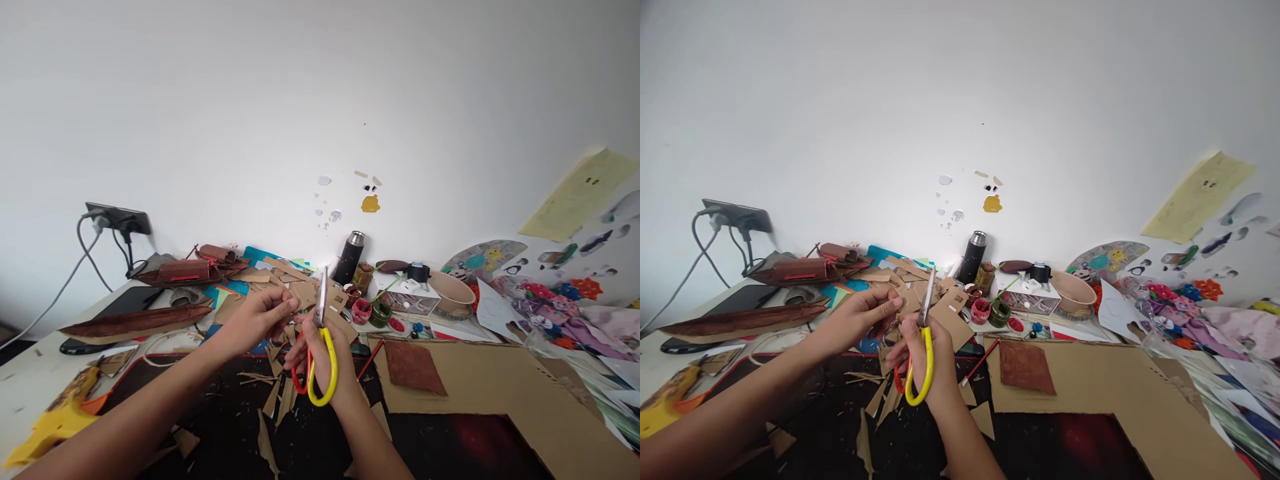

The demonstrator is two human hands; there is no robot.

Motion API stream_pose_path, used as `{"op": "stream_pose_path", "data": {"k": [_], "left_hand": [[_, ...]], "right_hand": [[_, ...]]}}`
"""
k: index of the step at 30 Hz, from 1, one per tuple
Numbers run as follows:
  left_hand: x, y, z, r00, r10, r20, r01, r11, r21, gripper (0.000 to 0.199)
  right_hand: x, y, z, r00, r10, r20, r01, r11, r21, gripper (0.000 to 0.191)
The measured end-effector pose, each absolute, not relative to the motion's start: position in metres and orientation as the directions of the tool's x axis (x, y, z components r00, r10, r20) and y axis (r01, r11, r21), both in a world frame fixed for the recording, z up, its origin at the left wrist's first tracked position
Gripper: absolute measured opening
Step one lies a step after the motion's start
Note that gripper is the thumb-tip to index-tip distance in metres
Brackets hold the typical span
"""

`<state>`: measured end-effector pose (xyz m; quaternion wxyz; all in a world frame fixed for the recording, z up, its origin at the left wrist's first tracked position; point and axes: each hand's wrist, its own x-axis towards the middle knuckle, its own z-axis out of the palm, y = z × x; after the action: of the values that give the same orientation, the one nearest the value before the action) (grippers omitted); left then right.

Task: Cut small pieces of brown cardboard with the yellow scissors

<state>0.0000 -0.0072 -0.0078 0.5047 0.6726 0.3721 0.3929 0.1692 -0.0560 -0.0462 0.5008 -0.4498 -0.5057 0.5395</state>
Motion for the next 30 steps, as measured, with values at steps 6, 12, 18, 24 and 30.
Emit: {"op": "stream_pose_path", "data": {"k": [6,12,18,24,30], "left_hand": [[0.001,-0.005,-0.007,0.322,0.935,0.150,0.010,-0.161,0.987,0.050],[0.002,-0.006,-0.003,0.245,0.957,0.153,-0.090,-0.134,0.987,0.051],[0.002,-0.006,-0.001,0.214,0.964,0.156,-0.123,-0.132,0.984,0.055],[0.001,-0.005,-0.001,0.202,0.965,0.166,-0.149,-0.137,0.979,0.054],[0.001,-0.004,-0.001,0.201,0.961,0.189,-0.172,-0.155,0.973,0.052]], "right_hand": [[0.164,-0.056,-0.052,-0.199,0.980,0.012,-0.094,-0.007,-0.996,0.099],[0.164,-0.057,-0.055,-0.259,0.966,0.006,-0.113,-0.025,-0.993,0.105],[0.164,-0.054,-0.069,-0.329,0.944,0.032,-0.145,-0.017,-0.989,0.109],[0.164,-0.058,-0.067,-0.384,0.918,0.099,-0.143,0.047,-0.989,0.104],[0.161,-0.059,-0.061,-0.261,0.964,0.041,-0.095,0.017,-0.995,0.088]]}}
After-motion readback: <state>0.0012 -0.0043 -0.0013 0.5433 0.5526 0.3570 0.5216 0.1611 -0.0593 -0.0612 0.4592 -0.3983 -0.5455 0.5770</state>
